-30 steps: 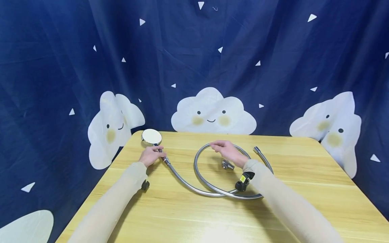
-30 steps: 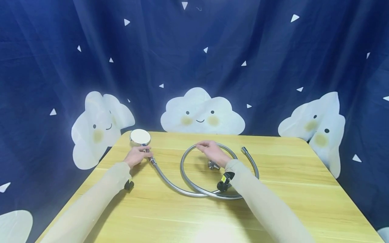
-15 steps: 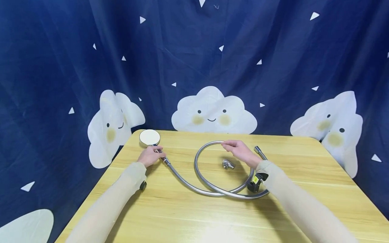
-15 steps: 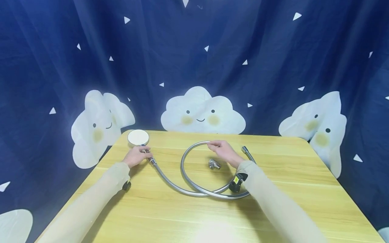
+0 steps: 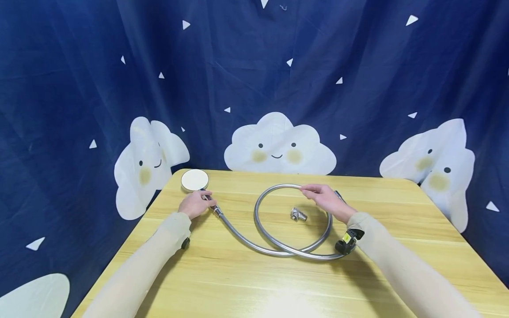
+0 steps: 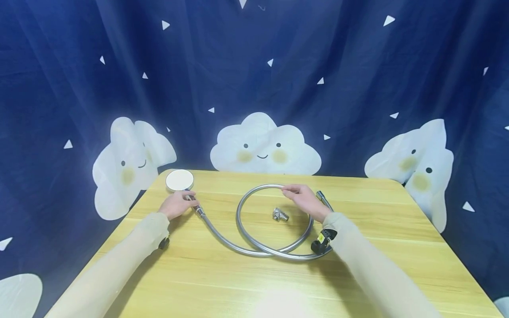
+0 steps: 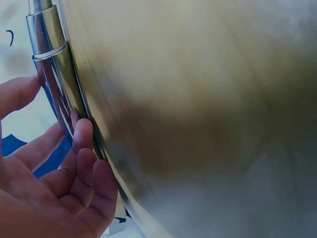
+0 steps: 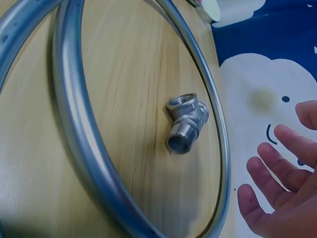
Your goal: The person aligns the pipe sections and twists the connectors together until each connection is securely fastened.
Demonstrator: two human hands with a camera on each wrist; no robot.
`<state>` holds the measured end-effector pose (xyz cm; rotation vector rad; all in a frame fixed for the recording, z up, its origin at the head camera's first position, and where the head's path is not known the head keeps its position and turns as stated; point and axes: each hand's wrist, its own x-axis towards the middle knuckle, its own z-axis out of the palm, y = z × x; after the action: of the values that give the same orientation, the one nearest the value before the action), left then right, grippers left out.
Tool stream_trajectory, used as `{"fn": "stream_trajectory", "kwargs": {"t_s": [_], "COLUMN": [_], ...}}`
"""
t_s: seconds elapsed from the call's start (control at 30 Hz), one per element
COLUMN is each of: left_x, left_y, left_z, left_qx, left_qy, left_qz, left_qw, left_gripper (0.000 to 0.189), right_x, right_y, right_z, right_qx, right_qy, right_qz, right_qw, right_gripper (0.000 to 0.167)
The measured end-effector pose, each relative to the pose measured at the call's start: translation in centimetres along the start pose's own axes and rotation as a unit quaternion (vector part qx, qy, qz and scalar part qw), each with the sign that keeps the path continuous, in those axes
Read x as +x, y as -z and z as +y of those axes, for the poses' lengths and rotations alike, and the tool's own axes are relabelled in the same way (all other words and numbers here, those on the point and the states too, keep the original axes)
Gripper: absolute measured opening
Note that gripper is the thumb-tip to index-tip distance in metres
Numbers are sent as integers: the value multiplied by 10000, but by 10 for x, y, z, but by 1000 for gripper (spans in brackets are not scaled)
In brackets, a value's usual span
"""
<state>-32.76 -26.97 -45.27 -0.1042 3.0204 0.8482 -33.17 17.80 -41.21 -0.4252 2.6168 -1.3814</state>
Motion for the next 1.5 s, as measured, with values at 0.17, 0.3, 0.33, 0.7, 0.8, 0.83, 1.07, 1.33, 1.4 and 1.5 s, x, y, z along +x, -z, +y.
{"fn": "stream_trajectory", "kwargs": {"t_s": [0.17,0.3,0.33,0.7,0.8,0.83,1.07,1.33,1.4,1.5], "left_x": [-2,-4,-5,-6,-5,-5,-4,1,1,0], "left_y": [2,4,5,2,0,0,-7,-17,-18,-20], "left_z": [7,16,19,42,48,50,62,79,84,91], "left_qx": [218,372,399,421,459,452,347,227,194,152], "left_qy": [3,4,-29,-669,-793,-831,-1108,-1432,-1476,-1528], "left_qz": [210,246,247,220,178,168,131,165,148,115], "left_qw": [9995,9990,9989,9966,9956,9954,9931,9893,9888,9881], "left_gripper": [52,49,49,41,41,41,41,41,42,42], "right_x": [-5,-9,-10,-20,-23,-24,-32,-41,-43,-45], "right_y": [5,10,11,26,30,31,41,49,51,53], "right_z": [1,4,5,15,17,17,24,34,35,36], "right_qx": [-87,-111,-105,-217,-264,-265,-299,-573,-618,-633], "right_qy": [-5,91,109,140,148,167,193,154,127,111], "right_qz": [91,116,109,215,283,302,383,561,573,585], "right_qw": [9999,9998,9998,9994,9991,9991,9986,9967,9964,9962], "right_gripper": [45,44,44,45,47,47,49,46,46,46]}}
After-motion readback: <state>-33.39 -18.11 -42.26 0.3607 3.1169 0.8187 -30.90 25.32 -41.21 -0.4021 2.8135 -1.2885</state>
